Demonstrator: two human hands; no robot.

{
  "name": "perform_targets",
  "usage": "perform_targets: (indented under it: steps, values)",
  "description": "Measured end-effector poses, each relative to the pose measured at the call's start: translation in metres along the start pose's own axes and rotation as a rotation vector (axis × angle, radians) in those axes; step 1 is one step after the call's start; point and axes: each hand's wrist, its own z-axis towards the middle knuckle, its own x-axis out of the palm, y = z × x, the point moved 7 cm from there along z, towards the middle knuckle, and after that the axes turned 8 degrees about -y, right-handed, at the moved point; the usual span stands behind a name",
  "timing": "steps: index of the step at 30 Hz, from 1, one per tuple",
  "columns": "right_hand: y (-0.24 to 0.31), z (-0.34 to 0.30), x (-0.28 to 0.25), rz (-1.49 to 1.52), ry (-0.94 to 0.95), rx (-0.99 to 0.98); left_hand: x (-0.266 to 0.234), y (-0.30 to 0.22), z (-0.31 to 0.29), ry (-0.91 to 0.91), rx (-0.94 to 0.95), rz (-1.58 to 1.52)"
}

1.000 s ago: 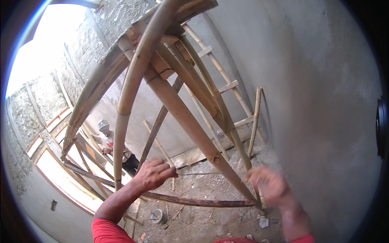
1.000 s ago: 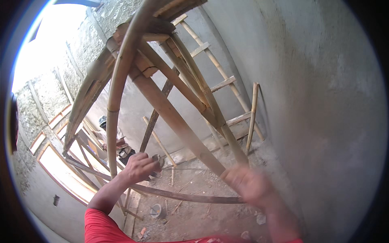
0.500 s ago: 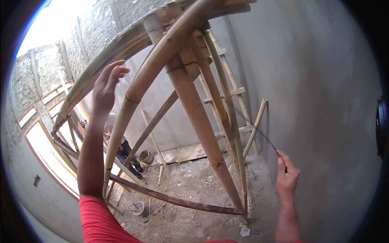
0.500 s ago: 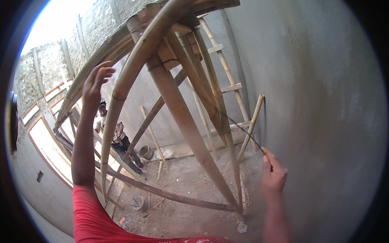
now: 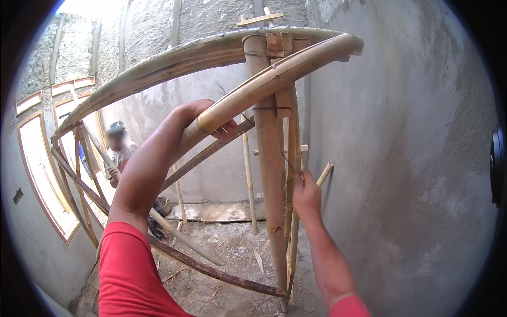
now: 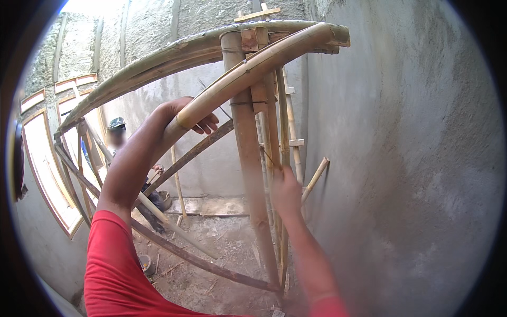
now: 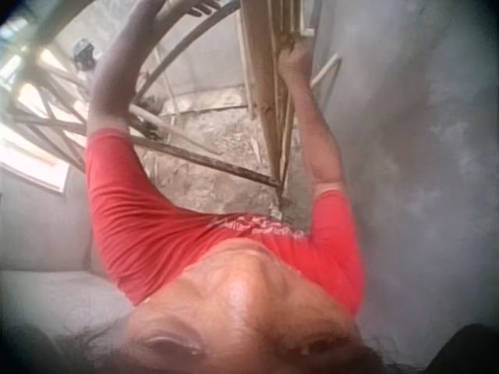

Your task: The person secures a bamboo frame inside a building under construction by threading a wire around the joints and tightening it with pliers.

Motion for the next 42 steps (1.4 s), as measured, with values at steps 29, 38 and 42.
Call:
perform_targets:
  steps: [29,38,42]
  values:
    - [0.278,0.077,-0.047,-0.142,-0.18,-1.251,0.093,-0.119,-0.126,-1.036,1.428,0.404]
    - [0.307,0.118,-0.029,-0.361,-0.178,-1.593,0.094,-0.122,-0.114,-0.843,1.3,0.231]
    - [0.33,0.1,-0.027,-0.492,-0.285,-1.765,0.104,-0.127,-0.123,-0.903,1.327,0.255]
